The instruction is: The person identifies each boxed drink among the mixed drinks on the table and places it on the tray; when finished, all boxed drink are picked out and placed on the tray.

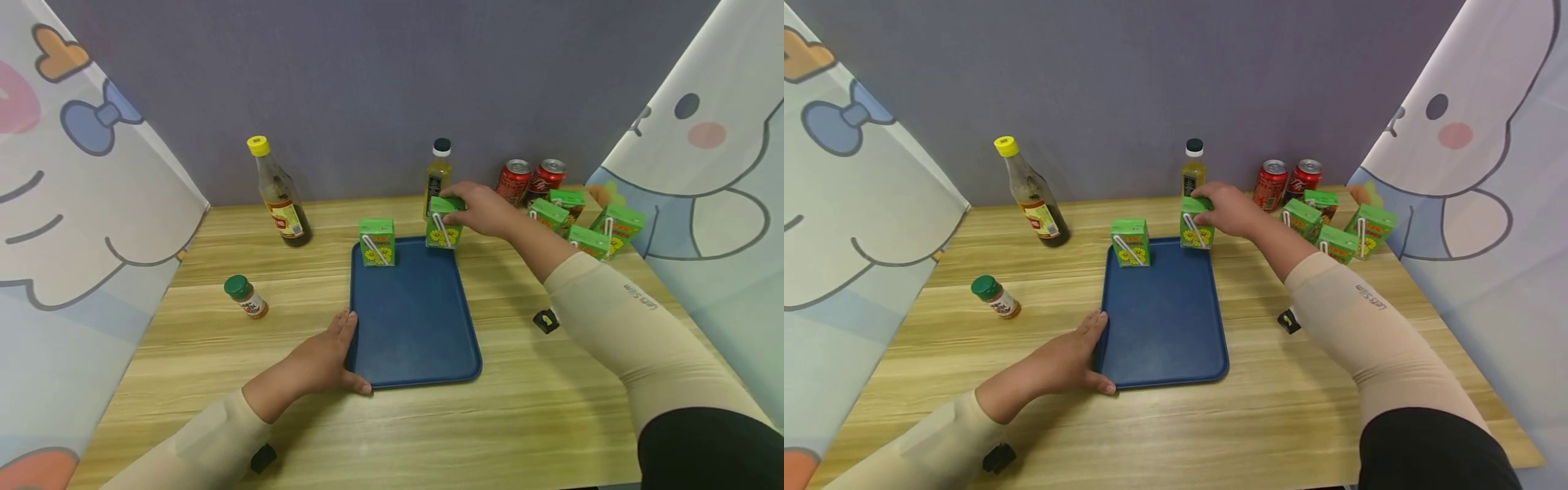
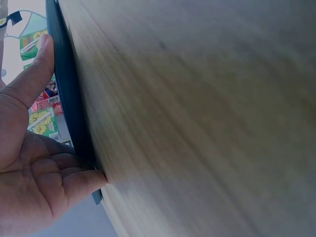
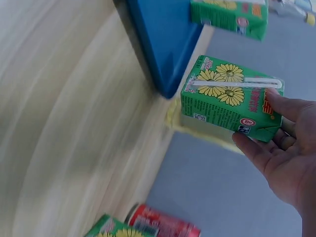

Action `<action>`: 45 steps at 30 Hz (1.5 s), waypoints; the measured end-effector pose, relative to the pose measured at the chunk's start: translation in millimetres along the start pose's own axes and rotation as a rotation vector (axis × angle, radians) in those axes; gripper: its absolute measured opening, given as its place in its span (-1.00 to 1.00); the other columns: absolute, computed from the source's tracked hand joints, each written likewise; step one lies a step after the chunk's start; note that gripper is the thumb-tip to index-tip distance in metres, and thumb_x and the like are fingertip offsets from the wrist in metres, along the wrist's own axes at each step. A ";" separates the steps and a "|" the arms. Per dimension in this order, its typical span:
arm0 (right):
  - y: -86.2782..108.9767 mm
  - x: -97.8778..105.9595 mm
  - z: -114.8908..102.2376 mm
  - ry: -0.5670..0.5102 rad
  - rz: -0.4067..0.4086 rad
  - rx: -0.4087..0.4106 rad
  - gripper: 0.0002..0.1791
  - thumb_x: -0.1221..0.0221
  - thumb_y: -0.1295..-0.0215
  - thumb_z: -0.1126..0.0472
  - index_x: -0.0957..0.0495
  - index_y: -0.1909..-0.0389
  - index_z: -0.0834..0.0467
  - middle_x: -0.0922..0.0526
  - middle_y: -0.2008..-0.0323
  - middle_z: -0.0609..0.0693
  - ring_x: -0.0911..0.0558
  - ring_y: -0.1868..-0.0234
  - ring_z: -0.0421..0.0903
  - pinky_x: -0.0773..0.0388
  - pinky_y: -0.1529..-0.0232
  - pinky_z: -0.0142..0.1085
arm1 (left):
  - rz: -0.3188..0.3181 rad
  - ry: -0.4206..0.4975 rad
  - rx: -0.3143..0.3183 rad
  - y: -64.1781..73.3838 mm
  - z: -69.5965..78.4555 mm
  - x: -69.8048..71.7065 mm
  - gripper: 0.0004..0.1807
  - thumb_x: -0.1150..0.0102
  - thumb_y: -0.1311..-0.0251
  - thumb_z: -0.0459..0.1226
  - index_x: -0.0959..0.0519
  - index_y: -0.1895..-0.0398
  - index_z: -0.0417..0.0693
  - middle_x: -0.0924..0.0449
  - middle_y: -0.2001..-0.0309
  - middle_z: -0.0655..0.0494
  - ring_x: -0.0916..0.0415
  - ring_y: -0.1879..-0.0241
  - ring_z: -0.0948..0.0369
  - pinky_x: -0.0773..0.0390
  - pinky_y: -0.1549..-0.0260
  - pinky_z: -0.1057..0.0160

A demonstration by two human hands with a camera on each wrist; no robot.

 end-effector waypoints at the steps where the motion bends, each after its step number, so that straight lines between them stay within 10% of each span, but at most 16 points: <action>1: -0.7 -4.0 -2.9 0.002 -0.006 0.011 -0.37 -0.26 -0.33 0.01 -0.37 -0.37 0.10 -0.40 -0.32 0.14 -0.43 -0.27 0.11 -0.37 -0.23 0.06 | -0.001 -0.002 0.001 -0.1 -0.1 0.0 0.44 -0.50 0.23 0.24 0.13 -0.56 -0.25 0.25 -0.57 -0.23 0.11 -0.53 -0.09 -0.22 -0.36 -0.08; 29: -7.4 -41.0 -9.2 0.030 -0.083 0.075 -0.30 -0.23 -0.35 -0.01 -0.26 -0.43 0.12 -0.31 -0.39 0.19 -0.29 -0.40 0.16 -0.26 -0.33 0.07 | -0.005 -0.005 0.006 1.5 0.8 1.1 0.43 -0.50 0.22 0.23 0.15 -0.56 -0.25 0.27 -0.57 -0.22 0.13 -0.53 -0.11 -0.21 -0.37 -0.09; 45: 77.6 34.3 47.0 -0.079 0.157 -0.086 0.01 -0.15 -0.32 -0.24 0.15 -0.57 0.08 0.00 -0.52 0.22 -0.13 -0.45 0.29 -0.13 -0.31 0.28 | -0.003 0.002 0.001 0.4 -1.8 -1.1 0.45 -0.50 0.24 0.25 0.15 -0.56 -0.25 0.25 -0.57 -0.24 0.08 -0.52 -0.13 -0.22 -0.36 -0.10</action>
Point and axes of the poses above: each hand's wrist, its own y-axis away from the middle knuckle, its own x-axis out of the back of the hand, z = x × y, the point moved 4 cm from there along -y, towards the middle knuckle
